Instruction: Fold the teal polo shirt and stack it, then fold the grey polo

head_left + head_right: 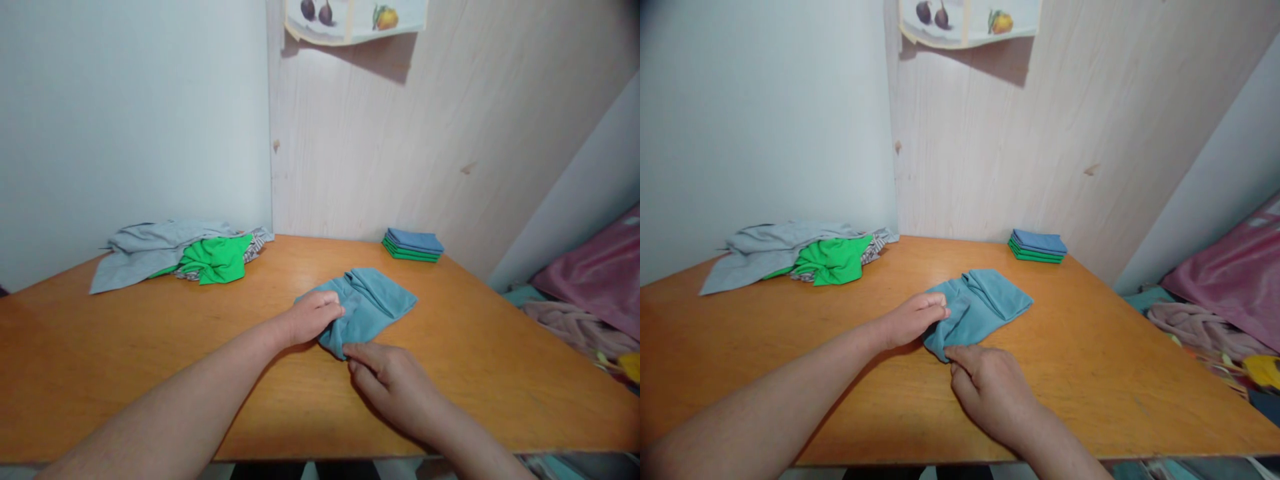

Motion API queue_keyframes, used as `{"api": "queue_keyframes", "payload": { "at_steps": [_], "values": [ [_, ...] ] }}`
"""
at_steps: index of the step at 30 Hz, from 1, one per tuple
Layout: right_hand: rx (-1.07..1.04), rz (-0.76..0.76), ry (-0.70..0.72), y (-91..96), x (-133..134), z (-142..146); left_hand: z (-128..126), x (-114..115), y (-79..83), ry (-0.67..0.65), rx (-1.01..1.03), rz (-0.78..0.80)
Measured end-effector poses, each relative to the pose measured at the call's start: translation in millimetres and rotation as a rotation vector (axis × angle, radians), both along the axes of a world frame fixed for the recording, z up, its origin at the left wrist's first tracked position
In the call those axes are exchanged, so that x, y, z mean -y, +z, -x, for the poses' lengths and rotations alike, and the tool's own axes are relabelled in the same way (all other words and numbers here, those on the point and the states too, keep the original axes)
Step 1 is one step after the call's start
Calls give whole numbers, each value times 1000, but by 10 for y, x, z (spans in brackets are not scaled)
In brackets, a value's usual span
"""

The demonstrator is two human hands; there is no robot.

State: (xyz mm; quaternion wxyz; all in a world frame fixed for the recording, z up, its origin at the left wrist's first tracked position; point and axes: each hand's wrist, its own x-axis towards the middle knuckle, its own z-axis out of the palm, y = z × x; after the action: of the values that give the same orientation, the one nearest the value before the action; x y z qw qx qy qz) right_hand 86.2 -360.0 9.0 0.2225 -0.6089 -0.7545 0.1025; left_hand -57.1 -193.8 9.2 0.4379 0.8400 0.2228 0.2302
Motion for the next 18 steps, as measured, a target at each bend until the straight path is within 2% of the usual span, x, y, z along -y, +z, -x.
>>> {"api": "queue_keyframes", "payload": {
  "at_steps": [3,7,14,18],
  "values": [
    [-50,16,-6,-15,-10,17,-2,7,5,3,-15,-20],
    [6,-6,22,-56,-11,34,-7,28,15,14,-89,-102],
    [179,-73,18,-73,37,50,-12,104,54,12,-221,-377],
    [204,-65,15,-78,85,64,-6,116,73,-70,-222,-487]
  ]
}}
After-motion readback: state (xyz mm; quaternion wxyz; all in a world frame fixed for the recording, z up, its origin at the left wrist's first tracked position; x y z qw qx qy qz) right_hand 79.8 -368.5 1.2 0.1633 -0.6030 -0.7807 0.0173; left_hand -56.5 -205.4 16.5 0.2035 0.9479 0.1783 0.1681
